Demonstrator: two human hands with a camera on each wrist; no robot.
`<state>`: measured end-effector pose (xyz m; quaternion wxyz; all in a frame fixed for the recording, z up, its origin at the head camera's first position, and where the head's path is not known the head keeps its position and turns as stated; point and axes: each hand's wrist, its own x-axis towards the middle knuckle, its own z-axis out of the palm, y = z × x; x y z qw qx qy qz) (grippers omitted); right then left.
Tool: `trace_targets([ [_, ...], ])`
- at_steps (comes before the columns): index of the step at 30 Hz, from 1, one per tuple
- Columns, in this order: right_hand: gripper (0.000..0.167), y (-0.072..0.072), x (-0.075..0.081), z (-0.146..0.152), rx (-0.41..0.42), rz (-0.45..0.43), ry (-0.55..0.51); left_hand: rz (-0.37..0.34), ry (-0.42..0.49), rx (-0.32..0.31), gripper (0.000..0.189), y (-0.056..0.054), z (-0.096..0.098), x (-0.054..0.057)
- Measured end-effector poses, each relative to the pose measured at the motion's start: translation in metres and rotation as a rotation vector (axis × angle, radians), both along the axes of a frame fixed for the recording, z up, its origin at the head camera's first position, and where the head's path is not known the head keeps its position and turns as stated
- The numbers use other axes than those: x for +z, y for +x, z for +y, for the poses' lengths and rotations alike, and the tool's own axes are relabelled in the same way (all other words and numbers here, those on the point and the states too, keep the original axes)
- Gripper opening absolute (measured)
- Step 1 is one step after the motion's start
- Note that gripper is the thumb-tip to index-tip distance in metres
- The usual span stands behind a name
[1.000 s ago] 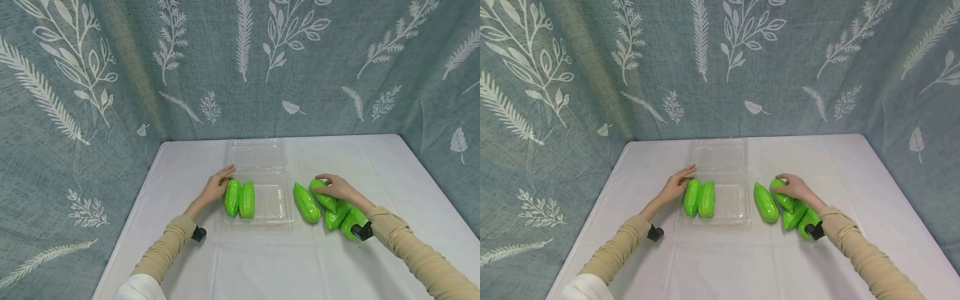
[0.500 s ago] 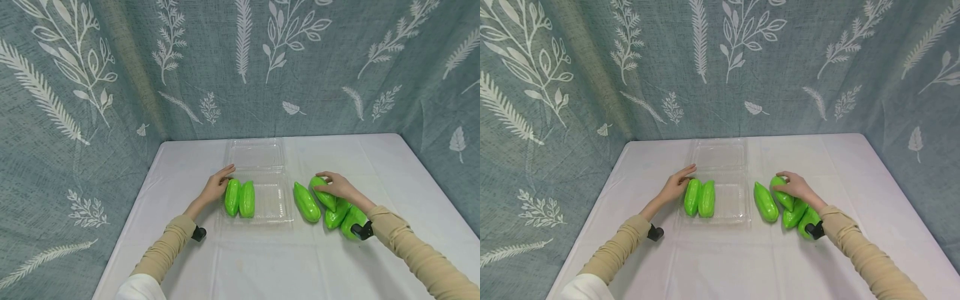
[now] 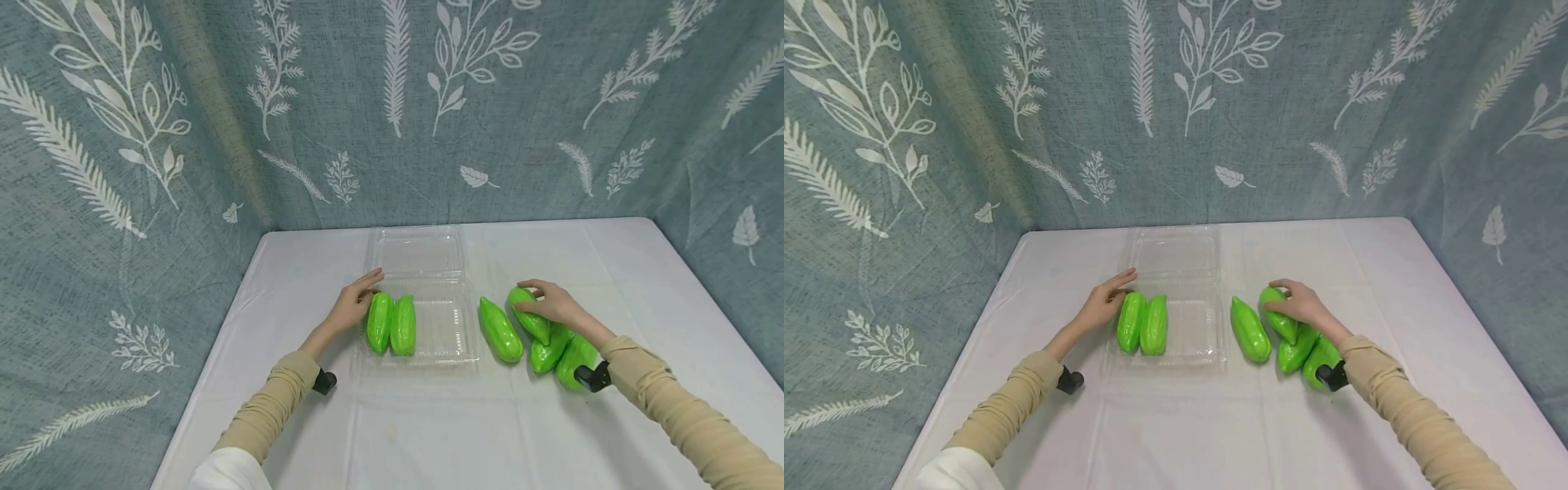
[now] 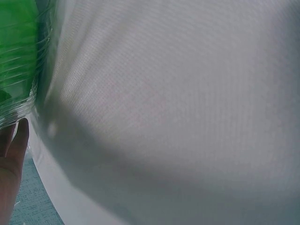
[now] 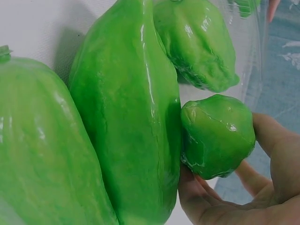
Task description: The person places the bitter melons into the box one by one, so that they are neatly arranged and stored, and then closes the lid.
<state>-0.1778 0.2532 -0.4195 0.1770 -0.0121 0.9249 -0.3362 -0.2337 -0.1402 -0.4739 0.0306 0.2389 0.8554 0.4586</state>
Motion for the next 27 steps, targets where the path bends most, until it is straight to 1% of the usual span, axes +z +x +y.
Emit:
trace_targets([
  [6,0.065,-0.001,0.000,0.003,-0.017,0.003,0.006,0.006,-0.005,0.008,0.045,0.001,0.000,-0.001],
  [11,0.065,0.001,0.006,0.004,-0.034,0.011,-0.015,0.002,-0.004,0.007,0.045,0.002,0.000,-0.002],
  [19,0.065,0.001,0.012,0.004,-0.048,0.059,-0.062,0.015,-0.012,0.001,0.045,0.001,-0.001,-0.003],
  [27,0.068,-0.004,0.020,0.005,-0.097,0.078,-0.075,0.021,-0.003,-0.002,0.044,0.001,-0.001,-0.003],
])
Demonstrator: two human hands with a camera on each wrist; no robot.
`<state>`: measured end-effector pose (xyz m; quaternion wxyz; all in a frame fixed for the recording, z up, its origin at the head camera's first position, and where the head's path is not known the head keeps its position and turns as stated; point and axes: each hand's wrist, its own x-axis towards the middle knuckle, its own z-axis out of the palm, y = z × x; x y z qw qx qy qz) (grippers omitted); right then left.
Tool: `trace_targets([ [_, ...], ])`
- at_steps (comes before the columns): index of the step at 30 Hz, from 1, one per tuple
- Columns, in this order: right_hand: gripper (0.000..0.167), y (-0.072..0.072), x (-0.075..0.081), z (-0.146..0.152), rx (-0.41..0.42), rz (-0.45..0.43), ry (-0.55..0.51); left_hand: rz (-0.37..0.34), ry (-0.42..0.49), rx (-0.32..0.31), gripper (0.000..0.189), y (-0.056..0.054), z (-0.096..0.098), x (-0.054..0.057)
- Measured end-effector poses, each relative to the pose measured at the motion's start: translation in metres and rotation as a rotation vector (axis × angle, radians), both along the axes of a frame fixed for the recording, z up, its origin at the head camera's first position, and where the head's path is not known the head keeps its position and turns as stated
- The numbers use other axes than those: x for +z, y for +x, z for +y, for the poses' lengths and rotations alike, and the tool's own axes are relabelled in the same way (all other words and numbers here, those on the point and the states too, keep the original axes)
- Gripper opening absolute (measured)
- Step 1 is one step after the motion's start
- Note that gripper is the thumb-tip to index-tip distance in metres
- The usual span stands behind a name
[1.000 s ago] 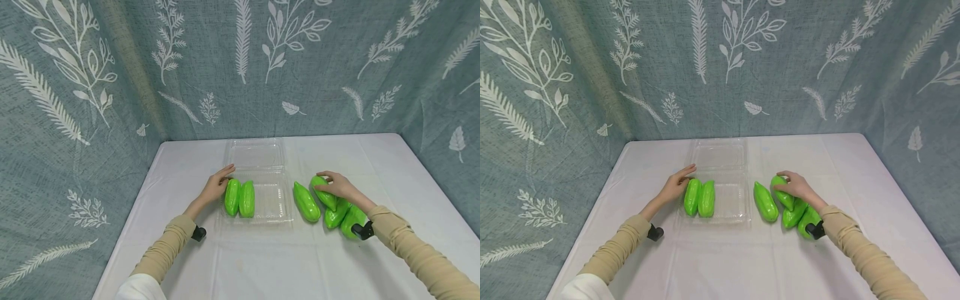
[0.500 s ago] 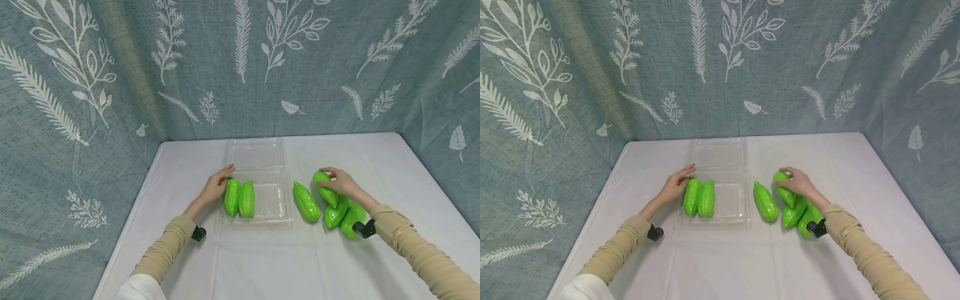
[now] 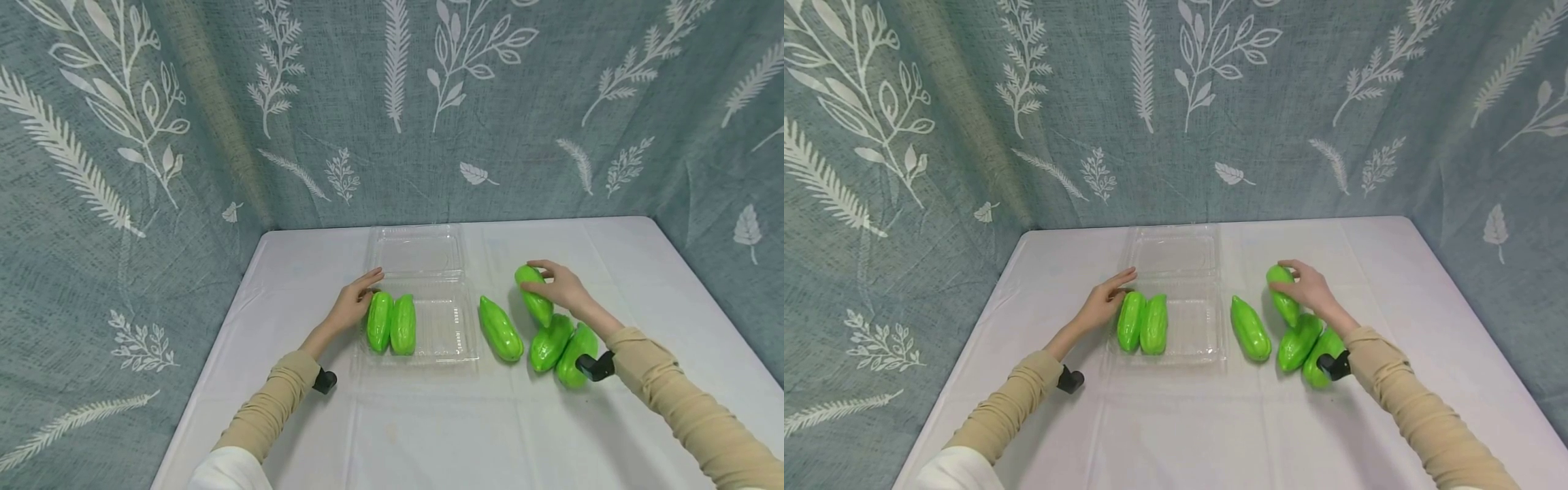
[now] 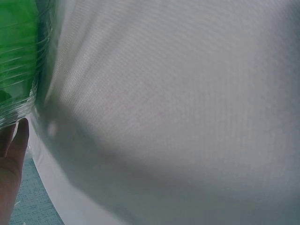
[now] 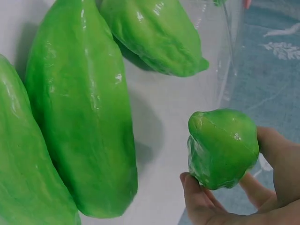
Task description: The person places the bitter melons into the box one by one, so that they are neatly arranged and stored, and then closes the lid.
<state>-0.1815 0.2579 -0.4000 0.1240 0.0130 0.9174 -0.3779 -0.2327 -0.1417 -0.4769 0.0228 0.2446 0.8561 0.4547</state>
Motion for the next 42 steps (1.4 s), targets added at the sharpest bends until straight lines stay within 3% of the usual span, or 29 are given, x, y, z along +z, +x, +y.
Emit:
trace_targets([
  [13,0.068,-0.002,0.008,0.003,-0.129,0.076,-0.020,-0.003,0.005,-0.003,0.045,-0.001,0.000,0.000],
  [20,0.070,-0.006,0.012,0.005,-0.189,0.074,-0.040,0.003,-0.003,0.000,0.045,-0.002,-0.001,0.001],
  [42,0.069,-0.008,0.013,-0.023,-0.175,0.096,-0.146,-0.021,0.042,-0.016,0.045,-0.011,-0.003,-0.002],
])
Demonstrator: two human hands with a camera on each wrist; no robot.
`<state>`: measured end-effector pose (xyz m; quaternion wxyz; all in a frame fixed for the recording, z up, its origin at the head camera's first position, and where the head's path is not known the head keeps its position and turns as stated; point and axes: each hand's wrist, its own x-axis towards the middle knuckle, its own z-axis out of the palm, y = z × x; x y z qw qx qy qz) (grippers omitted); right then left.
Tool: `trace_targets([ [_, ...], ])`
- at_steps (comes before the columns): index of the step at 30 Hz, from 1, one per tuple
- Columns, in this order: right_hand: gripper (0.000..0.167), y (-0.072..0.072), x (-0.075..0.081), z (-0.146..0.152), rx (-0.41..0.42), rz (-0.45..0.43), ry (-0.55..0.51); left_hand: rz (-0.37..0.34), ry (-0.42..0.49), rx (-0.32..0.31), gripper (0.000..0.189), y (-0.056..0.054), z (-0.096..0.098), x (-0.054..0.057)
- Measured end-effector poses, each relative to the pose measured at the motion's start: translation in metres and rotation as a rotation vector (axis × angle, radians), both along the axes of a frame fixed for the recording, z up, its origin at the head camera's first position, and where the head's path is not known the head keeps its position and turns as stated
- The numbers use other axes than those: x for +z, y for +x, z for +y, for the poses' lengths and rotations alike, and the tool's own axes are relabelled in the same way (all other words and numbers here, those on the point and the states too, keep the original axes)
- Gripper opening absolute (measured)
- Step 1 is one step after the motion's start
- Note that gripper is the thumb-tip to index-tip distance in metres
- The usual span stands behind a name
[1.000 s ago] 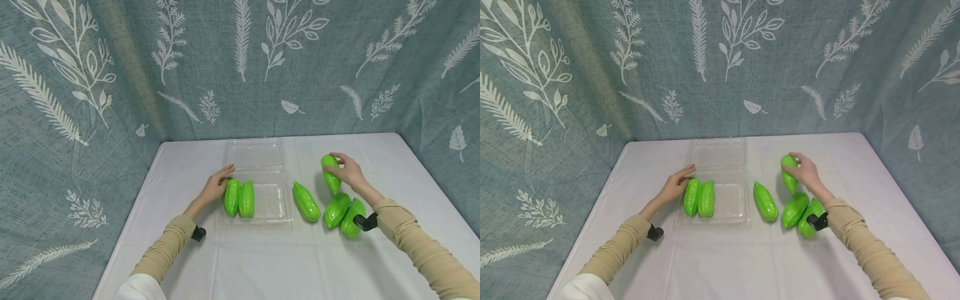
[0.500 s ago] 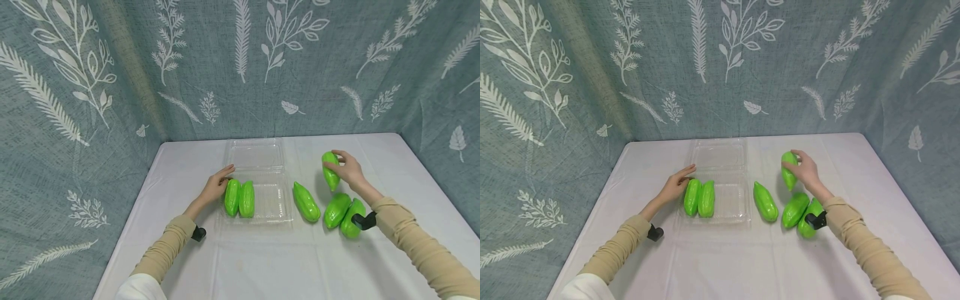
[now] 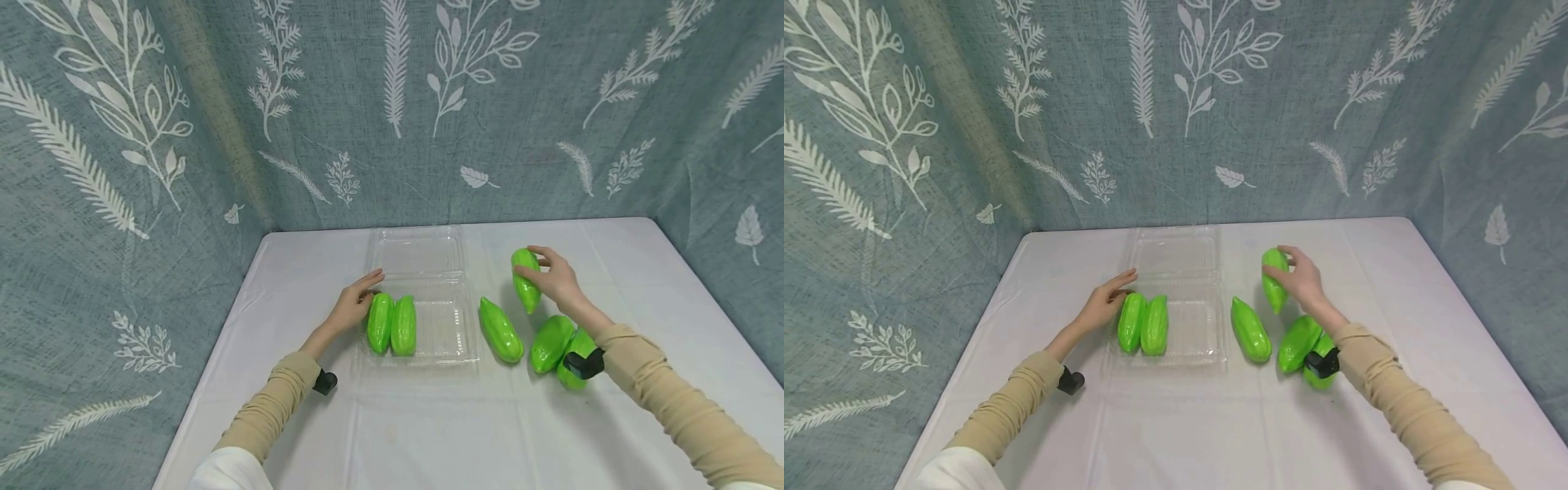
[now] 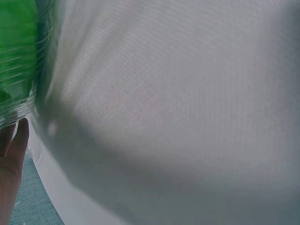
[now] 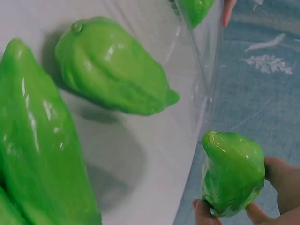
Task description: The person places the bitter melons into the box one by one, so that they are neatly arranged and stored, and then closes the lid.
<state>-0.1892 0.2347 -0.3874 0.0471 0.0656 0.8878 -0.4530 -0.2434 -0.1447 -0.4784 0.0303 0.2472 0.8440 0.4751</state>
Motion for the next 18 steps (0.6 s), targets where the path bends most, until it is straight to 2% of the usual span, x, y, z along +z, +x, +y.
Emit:
trace_targets([
  [7,0.067,0.000,0.001,-0.011,0.008,0.014,-0.021,0.005,-0.040,0.006,0.045,0.000,0.000,0.002],
  [18,0.066,-0.001,0.000,-0.026,0.031,0.030,-0.056,-0.008,-0.037,0.002,0.046,0.002,0.001,0.004],
])
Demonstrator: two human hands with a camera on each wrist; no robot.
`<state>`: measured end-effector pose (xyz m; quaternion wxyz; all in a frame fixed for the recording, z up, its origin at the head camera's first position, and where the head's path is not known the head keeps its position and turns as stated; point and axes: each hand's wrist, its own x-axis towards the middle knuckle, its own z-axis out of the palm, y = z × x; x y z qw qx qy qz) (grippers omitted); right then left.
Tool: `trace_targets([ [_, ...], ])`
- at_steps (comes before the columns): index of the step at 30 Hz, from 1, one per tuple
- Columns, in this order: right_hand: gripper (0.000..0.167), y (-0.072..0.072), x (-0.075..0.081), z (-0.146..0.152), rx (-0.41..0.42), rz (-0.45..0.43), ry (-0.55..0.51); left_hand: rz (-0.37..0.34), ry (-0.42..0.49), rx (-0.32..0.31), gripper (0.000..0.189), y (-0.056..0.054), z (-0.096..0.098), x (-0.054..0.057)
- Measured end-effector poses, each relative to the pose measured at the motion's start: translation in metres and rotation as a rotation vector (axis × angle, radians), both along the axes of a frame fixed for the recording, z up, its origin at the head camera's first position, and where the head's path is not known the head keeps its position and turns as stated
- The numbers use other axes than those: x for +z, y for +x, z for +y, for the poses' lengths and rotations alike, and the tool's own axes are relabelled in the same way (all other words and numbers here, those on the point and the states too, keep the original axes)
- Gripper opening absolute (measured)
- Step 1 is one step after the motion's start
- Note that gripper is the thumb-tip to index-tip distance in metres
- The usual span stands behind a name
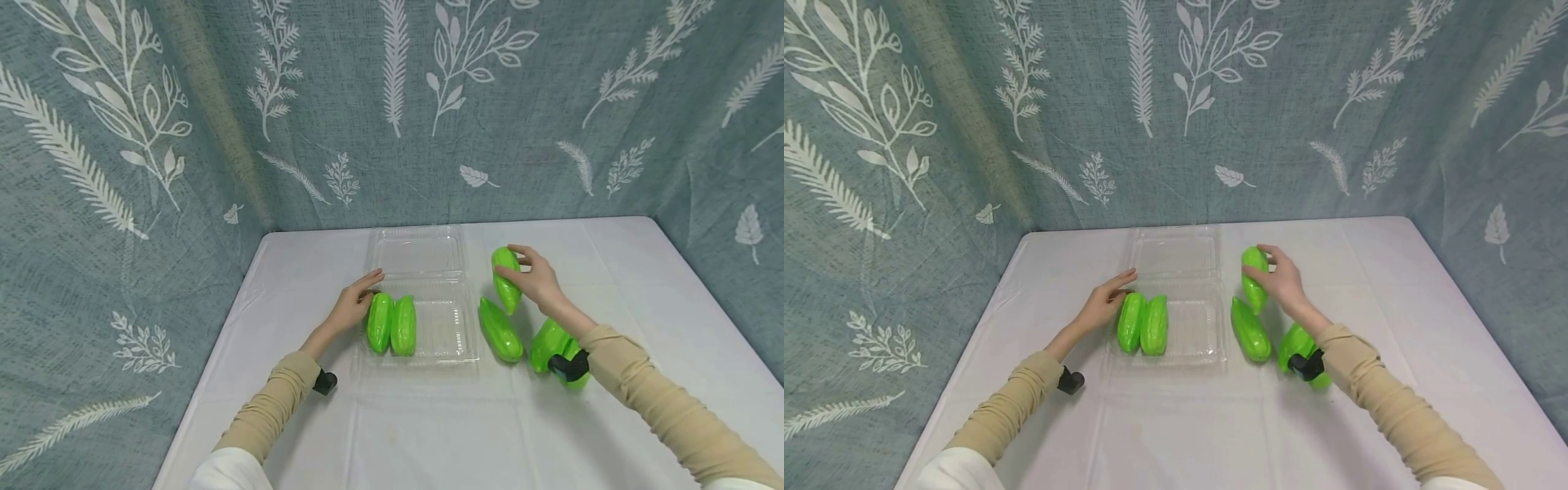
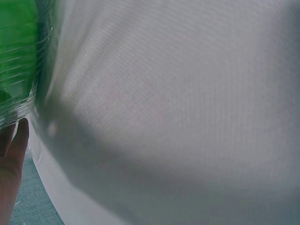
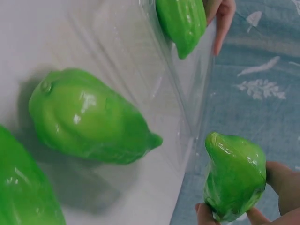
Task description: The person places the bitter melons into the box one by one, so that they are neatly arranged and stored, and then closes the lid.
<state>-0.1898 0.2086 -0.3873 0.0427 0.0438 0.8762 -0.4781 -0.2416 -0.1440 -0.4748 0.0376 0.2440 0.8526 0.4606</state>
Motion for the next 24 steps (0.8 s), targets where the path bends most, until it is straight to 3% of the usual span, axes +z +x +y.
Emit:
trace_targets([
  [24,0.064,0.002,-0.004,-0.042,0.028,-0.023,-0.085,-0.011,-0.001,0.006,0.045,0.003,-0.001,0.001],
])
